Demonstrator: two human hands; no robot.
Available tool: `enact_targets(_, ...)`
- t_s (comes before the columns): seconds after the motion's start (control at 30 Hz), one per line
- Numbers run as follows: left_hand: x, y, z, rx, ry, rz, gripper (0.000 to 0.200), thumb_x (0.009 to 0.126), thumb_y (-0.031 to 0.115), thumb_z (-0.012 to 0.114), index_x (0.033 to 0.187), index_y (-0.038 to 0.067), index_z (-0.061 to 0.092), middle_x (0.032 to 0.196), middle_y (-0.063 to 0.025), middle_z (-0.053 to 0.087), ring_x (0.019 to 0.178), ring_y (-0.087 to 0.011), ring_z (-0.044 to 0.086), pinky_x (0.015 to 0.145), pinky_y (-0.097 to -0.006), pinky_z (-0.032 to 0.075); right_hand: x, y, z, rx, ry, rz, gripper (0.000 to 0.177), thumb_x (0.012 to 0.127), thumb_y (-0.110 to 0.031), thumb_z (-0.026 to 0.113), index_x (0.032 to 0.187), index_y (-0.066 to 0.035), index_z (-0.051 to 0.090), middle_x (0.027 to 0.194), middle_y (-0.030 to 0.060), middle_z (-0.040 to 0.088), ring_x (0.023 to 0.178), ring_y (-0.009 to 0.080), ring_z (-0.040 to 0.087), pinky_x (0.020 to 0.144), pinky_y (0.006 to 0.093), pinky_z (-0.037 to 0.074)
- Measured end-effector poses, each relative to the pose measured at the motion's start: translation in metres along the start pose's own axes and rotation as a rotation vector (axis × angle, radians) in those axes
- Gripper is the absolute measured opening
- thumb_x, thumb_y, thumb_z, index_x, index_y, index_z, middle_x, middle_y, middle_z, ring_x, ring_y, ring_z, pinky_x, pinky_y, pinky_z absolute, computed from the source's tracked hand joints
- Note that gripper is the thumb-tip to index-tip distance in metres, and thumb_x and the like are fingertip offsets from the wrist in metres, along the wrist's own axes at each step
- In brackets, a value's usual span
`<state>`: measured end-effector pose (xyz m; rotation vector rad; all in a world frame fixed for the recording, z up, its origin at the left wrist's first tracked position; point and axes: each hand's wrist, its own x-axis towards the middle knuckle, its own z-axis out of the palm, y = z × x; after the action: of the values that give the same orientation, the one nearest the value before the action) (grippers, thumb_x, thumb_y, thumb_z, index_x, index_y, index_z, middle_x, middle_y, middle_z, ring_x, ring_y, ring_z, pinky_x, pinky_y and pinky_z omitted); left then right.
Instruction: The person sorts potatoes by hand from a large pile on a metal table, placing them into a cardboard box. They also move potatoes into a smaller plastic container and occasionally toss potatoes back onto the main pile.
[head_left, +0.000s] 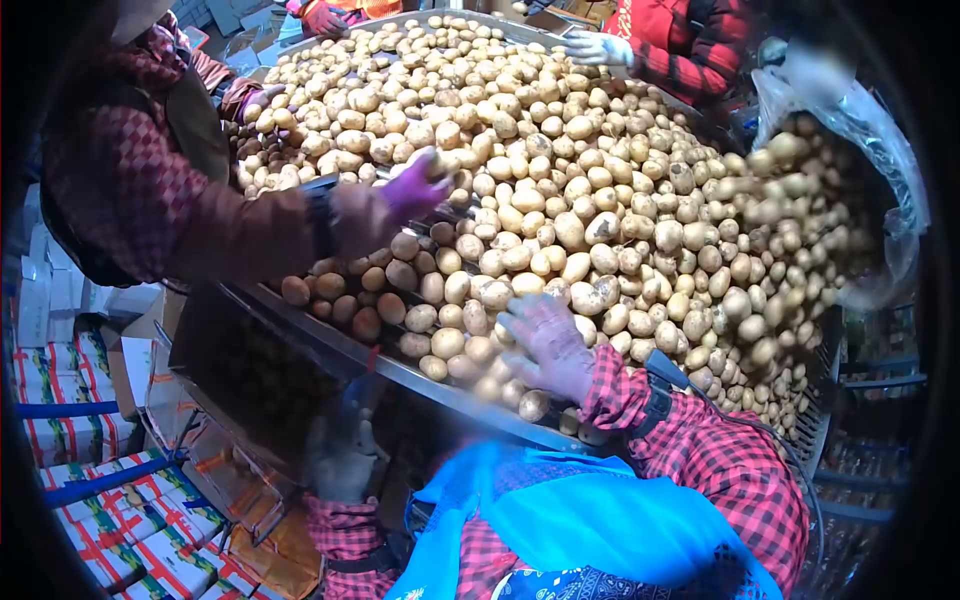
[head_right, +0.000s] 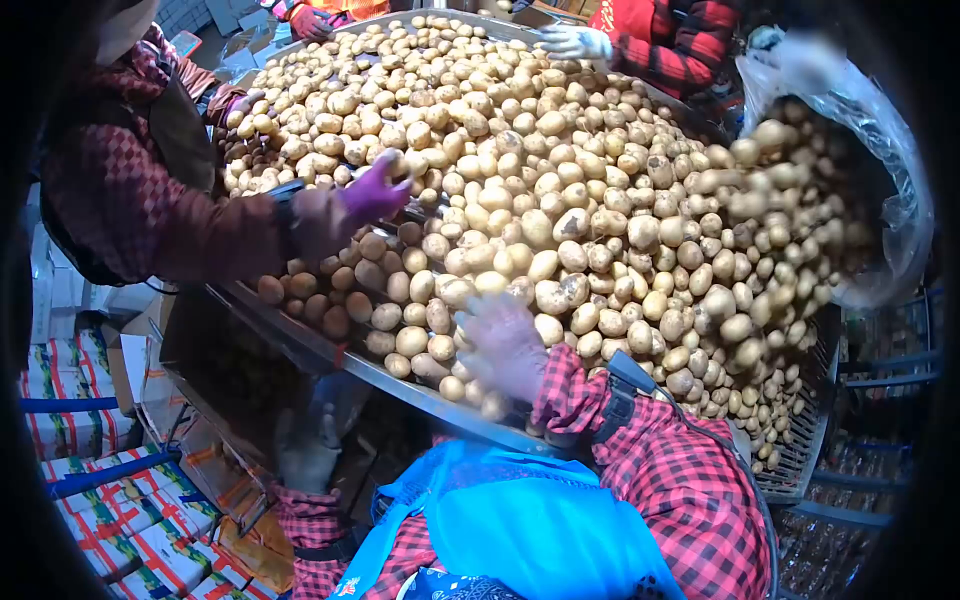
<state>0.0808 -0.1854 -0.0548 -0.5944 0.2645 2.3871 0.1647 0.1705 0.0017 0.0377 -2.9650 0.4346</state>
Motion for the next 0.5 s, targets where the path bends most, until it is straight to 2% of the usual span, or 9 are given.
enact_targets(0.1, 0.007, -0.02, -0.002, -0.045, 0.195, -0.054, 0.041, 0.092, 0.027, 0.057, 0.127, 0.006, 0.056, 0.123, -0.0174, 0.059, 0.115, -0.0342, 0.055, 0.098, -0.0442, 0.047, 0.01, -0.009, 0.031, -0.104, -0.005, 0.02, 0.056, 0.072, -0.033, 0.072, 0.118, -0.006, 0.058, 0.104, 0.0163, 0.058, 0.106, 0.0348, 0.051, 0.097, 0.0487, 0.038)
enact_targets(0.13, 0.009, -0.027, -0.002, -0.049, 0.183, -0.051, 0.042, 0.092, 0.026, 0.057, 0.128, 0.005, 0.055, 0.125, -0.0167, 0.058, 0.117, -0.0327, 0.053, 0.099, -0.0435, 0.047, 0.023, -0.008, 0.044, -0.068, -0.097, 0.075, 0.059, 0.07, -0.034, 0.073, 0.118, -0.004, 0.057, 0.104, 0.0187, 0.057, 0.105, 0.0362, 0.052, 0.098, 0.0488, 0.037)
enact_targets(0.2, 0.014, -0.037, -0.002, -0.047, 0.171, -0.068, 0.042, 0.092, 0.025, 0.056, 0.128, 0.005, 0.054, 0.128, -0.0159, 0.056, 0.119, -0.0311, 0.051, 0.1, -0.0428, 0.047, 0.065, -0.012, 0.03, -0.102, 0.101, -0.051, 0.068, 0.07, -0.034, 0.075, 0.125, -0.002, 0.051, 0.112, 0.0221, 0.054, 0.112, 0.0377, 0.048, 0.098, 0.0481, 0.037)
enact_targets(0.23, 0.017, -0.039, 0.0, -0.036, 0.203, -0.084, 0.042, 0.092, 0.027, 0.056, 0.128, 0.005, 0.054, 0.128, -0.0164, 0.056, 0.12, -0.032, 0.051, 0.1, -0.0433, 0.046, 0.09, -0.009, 0.04, 0.03, -0.08, 0.084, 0.068, 0.073, -0.027, 0.073, 0.131, -0.002, 0.047, 0.129, 0.0268, 0.045, 0.123, 0.0418, 0.041, 0.105, 0.0503, 0.033)
enact_targets(0.27, 0.022, -0.042, 0.003, -0.024, 0.226, -0.094, 0.043, 0.092, 0.028, 0.056, 0.128, 0.006, 0.054, 0.128, -0.017, 0.055, 0.12, -0.0329, 0.051, 0.1, -0.0437, 0.046, 0.113, -0.004, 0.035, 0.017, -0.093, 0.126, 0.069, 0.075, -0.031, 0.071, 0.133, -0.004, 0.045, 0.133, 0.0272, 0.042, 0.128, 0.0416, 0.038, 0.107, 0.0499, 0.031)
enact_targets(0.33, 0.026, -0.052, 0.018, 0.023, 0.172, -0.098, 0.044, 0.092, 0.029, 0.056, 0.129, 0.006, 0.054, 0.129, -0.017, 0.055, 0.12, -0.033, 0.051, 0.101, -0.0439, 0.045, 0.159, 0.007, 0.061, 0.042, -0.295, 0.271, 0.069, 0.078, -0.037, 0.066, 0.136, -0.009, 0.043, 0.139, 0.0219, 0.04, 0.131, 0.0407, 0.035, 0.11, 0.0502, 0.027)
enact_targets(0.37, 0.026, -0.052, 0.024, 0.07, 0.142, -0.102, 0.045, 0.092, 0.029, 0.056, 0.13, 0.006, 0.053, 0.13, -0.0171, 0.054, 0.121, -0.0332, 0.05, 0.102, -0.0442, 0.044, 0.167, 0.005, 0.061, 0.02, -0.323, 0.216, 0.067, 0.079, -0.038, 0.065, 0.136, -0.009, 0.043, 0.142, 0.0206, 0.038, 0.133, 0.0391, 0.033, 0.11, 0.0506, 0.025)
enact_targets(0.47, 0.03, -0.058, 0.02, 0.059, 0.067, -0.131, 0.046, 0.093, 0.028, 0.054, 0.132, 0.005, 0.051, 0.131, -0.0181, 0.053, 0.124, -0.0337, 0.048, 0.104, -0.0455, 0.042, 0.124, -0.01, 0.055, 0.111, -0.022, 0.06, 0.061, 0.082, -0.038, 0.063, 0.133, -0.01, 0.046, 0.14, 0.0212, 0.04, 0.133, 0.0366, 0.034, 0.11, 0.0516, 0.025)
enact_targets(0.5, 0.032, -0.06, 0.019, 0.064, 0.047, -0.116, 0.047, 0.093, 0.028, 0.054, 0.133, 0.004, 0.05, 0.131, -0.0181, 0.053, 0.125, -0.0336, 0.047, 0.104, -0.0458, 0.042, 0.107, -0.006, 0.068, 0.1, 0.255, -0.047, 0.06, 0.074, -0.037, 0.068, 0.124, -0.008, 0.052, 0.125, 0.0183, 0.048, 0.117, 0.0355, 0.045, 0.103, 0.0495, 0.033)
